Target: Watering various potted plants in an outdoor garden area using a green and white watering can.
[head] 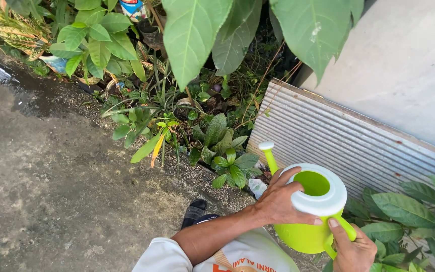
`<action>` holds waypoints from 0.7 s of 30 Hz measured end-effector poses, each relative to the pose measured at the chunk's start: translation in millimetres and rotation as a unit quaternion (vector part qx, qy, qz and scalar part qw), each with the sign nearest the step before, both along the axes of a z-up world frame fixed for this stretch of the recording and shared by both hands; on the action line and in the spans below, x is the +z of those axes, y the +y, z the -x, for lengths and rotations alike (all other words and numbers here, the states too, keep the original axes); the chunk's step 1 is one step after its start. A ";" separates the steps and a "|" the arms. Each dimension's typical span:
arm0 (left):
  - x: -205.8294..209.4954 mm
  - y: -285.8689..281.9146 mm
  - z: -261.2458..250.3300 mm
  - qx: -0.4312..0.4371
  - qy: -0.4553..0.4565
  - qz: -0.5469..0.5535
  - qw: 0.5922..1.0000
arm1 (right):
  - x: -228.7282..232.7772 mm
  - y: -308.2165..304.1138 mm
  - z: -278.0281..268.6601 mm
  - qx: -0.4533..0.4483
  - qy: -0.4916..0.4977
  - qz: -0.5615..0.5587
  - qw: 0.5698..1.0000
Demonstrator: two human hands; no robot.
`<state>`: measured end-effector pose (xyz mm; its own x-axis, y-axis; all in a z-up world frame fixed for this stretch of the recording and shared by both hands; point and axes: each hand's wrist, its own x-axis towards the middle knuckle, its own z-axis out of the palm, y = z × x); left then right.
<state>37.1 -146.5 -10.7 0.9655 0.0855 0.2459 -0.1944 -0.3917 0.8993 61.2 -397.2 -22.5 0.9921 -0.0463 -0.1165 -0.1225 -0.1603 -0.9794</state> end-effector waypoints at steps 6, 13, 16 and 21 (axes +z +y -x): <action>-5.2 37.3 -8.5 0.025 0.010 0.027 0.999 | 23.7 59.9 -21.1 0.026 0.028 0.006 0.999; -26.9 75.5 -17.8 0.068 0.027 0.049 0.996 | 27.2 108.7 -47.0 0.038 0.061 0.049 0.996; -26.9 86.7 -21.8 0.071 0.017 0.053 0.996 | 33.3 123.7 -48.8 0.051 0.064 0.027 0.996; -28.5 93.2 -22.3 0.061 0.014 0.045 0.997 | 28.5 125.2 -49.0 0.054 0.039 0.035 0.997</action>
